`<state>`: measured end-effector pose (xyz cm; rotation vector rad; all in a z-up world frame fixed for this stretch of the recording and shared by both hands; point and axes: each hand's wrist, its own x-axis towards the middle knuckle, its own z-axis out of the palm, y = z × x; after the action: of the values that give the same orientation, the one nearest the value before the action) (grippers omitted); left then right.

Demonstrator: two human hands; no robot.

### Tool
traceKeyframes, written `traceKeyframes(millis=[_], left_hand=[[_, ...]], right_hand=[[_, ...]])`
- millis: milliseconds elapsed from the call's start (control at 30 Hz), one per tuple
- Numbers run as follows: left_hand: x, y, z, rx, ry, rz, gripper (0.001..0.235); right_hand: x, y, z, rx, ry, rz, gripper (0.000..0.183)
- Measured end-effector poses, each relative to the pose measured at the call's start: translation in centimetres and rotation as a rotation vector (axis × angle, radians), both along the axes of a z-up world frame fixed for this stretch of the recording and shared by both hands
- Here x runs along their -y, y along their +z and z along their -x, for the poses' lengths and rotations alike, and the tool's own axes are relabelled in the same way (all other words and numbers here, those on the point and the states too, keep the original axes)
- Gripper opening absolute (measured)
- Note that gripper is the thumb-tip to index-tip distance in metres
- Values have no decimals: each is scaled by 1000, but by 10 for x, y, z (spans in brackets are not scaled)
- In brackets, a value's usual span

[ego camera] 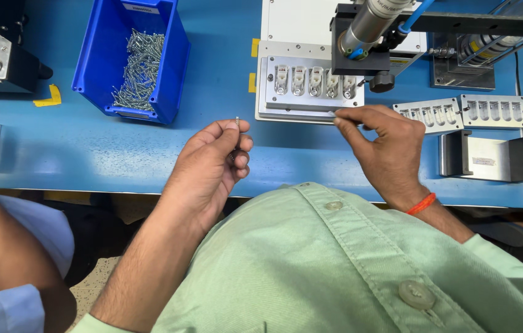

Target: The person picks small metal screws from a blue bin and places them into slots on a white fixture mounted on a workbench. The person repeatedly opens and closes the fixture, inserts screws one at a time, and uses a pneumatic press to secure them. The process is repeated multiple times throughout the clip.

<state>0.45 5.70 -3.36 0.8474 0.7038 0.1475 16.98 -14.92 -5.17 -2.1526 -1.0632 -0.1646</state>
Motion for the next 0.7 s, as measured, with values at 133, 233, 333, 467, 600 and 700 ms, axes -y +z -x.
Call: traceKeyframes(millis=[133, 233, 333, 467, 600, 700], left_hand=[[4, 1, -3, -13, -18, 2, 20], [5, 3, -5, -19, -29, -1, 21], [5, 5, -6, -20, -39, -6, 21], [7, 7, -6, -40, -45, -15, 22], [8, 9, -7, -26, -48, -8, 21], [8, 10, -7, -29, -48, -16, 22]], right_hand=[[4, -15, -8, 215, -40, 75, 9], [2, -22, -7, 226, -54, 103, 9], [-2, -27, -1, 137, -59, 75, 9], [-3, -29, 1, 20, -90, 14, 9], [-4, -29, 1, -156, -155, -23, 11], [-7, -28, 3, -283, -200, -31, 13]])
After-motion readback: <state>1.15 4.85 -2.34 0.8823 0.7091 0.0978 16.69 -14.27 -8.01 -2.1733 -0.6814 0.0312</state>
